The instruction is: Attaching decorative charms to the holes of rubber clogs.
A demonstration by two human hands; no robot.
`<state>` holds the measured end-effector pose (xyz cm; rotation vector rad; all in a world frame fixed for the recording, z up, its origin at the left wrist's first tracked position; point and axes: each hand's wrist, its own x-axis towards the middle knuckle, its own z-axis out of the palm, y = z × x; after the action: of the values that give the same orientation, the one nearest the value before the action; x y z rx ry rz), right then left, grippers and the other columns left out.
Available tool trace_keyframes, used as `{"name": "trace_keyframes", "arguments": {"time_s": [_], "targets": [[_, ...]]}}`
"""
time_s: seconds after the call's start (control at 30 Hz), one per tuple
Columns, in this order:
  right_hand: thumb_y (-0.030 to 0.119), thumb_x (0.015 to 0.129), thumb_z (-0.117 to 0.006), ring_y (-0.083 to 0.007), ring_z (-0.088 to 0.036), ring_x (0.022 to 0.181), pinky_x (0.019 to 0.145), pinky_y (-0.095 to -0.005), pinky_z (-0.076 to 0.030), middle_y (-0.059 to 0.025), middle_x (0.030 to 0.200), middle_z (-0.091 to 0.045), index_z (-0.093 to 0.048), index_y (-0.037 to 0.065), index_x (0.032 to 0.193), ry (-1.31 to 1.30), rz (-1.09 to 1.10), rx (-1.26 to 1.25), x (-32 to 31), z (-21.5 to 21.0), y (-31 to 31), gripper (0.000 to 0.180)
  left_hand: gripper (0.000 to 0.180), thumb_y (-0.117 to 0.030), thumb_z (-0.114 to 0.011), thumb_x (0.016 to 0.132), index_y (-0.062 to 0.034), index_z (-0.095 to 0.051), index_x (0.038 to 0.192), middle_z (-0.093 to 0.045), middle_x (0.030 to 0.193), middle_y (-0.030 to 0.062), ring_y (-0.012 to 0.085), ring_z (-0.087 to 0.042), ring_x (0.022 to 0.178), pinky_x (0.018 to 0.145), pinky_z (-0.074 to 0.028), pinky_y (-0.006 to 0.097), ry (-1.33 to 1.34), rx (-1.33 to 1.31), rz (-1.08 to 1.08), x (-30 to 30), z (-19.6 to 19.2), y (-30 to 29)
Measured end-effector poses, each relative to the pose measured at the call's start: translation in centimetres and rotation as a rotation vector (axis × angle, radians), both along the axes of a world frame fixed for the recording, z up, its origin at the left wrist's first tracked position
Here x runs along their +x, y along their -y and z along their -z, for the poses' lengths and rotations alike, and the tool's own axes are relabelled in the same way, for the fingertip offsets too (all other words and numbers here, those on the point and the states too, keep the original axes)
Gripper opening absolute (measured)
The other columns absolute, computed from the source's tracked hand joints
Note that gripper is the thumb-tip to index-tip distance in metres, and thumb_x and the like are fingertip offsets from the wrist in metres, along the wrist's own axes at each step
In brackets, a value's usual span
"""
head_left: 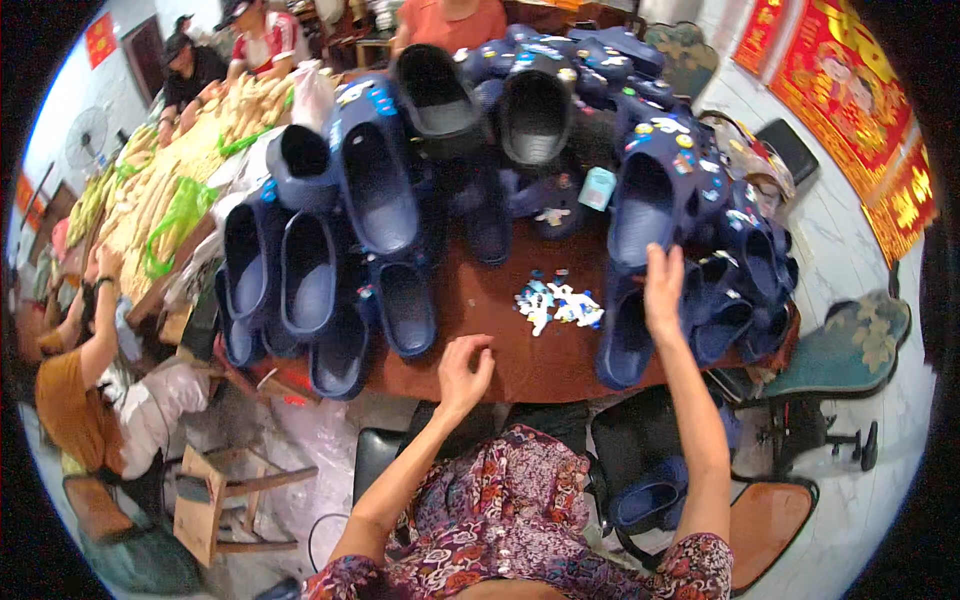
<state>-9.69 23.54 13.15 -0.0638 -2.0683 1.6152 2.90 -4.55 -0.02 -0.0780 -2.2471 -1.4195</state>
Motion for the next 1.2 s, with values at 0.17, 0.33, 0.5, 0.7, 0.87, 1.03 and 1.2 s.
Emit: {"name": "trace_keyframes", "arguments": {"time_s": [0.17, 0.33, 0.5, 0.7, 0.87, 1.03, 1.2], "targets": [[0.038, 0.094, -0.056, -0.0155, -0.048, 0.079, 0.074, -0.0332, -0.042, -0.0049, 0.085, -0.056, -0.057, -0.002, 0.095, -0.076, 0.123, 0.138, -8.2, -0.7, -5.1, 0.04, 0.025, -0.003, -0.063, 0.076, -0.0058, -0.066, 0.1, -0.064, 0.112, 0.0133, 0.033, -0.058, 0.105, 0.089, -0.048, 0.04, -0.162, -0.181, 0.119, 0.4, 1.2, -0.1], [0.05, 0.093, -0.057, -0.0069, -0.05, 0.068, 0.057, -0.0247, -0.042, -0.0004, 0.079, -0.059, -0.063, 0.0, 0.085, 0.028, 0.039, -0.011, -14.2, -2.8, -5.9, 0.051, 0.027, -0.003, -0.065, 0.074, -0.0045, -0.065, 0.101, -0.062, 0.113, 0.0136, 0.0334, -0.057, 0.106, 0.09, -0.048, 0.041, -0.183, -0.174, 0.124, 0.7, 2.2, 0.3], [0.043, 0.087, -0.069, -0.0136, -0.057, 0.081, 0.068, -0.0304, -0.054, -0.0087, 0.1, -0.061, -0.052, -0.005, 0.116, 0.114, 0.035, -0.343, -16.2, -1.6, -5.3, 0.058, 0.026, -0.003, -0.066, 0.073, -0.0036, -0.064, 0.099, -0.061, 0.112, 0.0141, 0.0341, -0.057, 0.105, 0.089, -0.049, 0.041, -0.207, -0.166, 0.119, 0.6, 2.0, 0.3], [0.025, 0.086, -0.074, -0.0202, -0.059, 0.098, 0.073, -0.0308, -0.056, -0.0175, 0.122, -0.055, -0.033, -0.006, 0.133, -0.058, 0.023, -0.183, -15.9, 0.3, -3.6, 0.069, 0.025, -0.002, -0.066, 0.073, -0.0038, -0.064, 0.098, -0.062, 0.111, 0.0129, 0.033, -0.058, 0.104, 0.088, -0.049, 0.04, -0.207, -0.187, 0.105, 0.6, 2.3, 0.5], [0.026, 0.084, -0.075, -0.0237, -0.057, 0.1, 0.072, -0.0344, -0.056, -0.0212, 0.128, -0.048, -0.033, -0.001, 0.134, 0.04, 0.124, -0.153, -16.8, 2.4, -5.3, 0.071, 0.027, -0.002, -0.066, 0.073, -0.004, -0.065, 0.1, -0.062, 0.113, 0.0122, 0.0328, -0.058, 0.106, 0.089, -0.049, 0.04, -0.203, -0.2, 0.129, 0.6, 1.9, 0.1], [0.025, 0.088, -0.071, -0.027, -0.054, 0.11, 0.076, -0.0364, -0.057, -0.0232, 0.133, -0.044, -0.034, 0.0, 0.135, 0.071, 0.117, -0.224, -15.2, 2.5, -4.4, 0.065, 0.026, -0.001, -0.065, 0.074, -0.0036, -0.065, 0.099, -0.063, 0.111, 0.0128, 0.0325, -0.058, 0.104, 0.089, -0.049, 0.04, -0.19, -0.203, 0.095, 1.1, 1.5, 0.3], [0.019, 0.089, -0.067, -0.027, -0.059, 0.108, 0.084, -0.0346, -0.053, -0.0247, 0.135, -0.044, -0.036, -0.002, 0.135, 0.105, 0.127, -0.05, -12.6, 2.8, -5.1, 0.059, 0.024, -0.001, -0.065, 0.073, -0.003, -0.065, 0.097, -0.063, 0.109, 0.0135, 0.0326, -0.058, 0.103, 0.088, -0.049, 0.04, -0.191, -0.205, 0.1, 1.1, 1.6, 0.1]]}}
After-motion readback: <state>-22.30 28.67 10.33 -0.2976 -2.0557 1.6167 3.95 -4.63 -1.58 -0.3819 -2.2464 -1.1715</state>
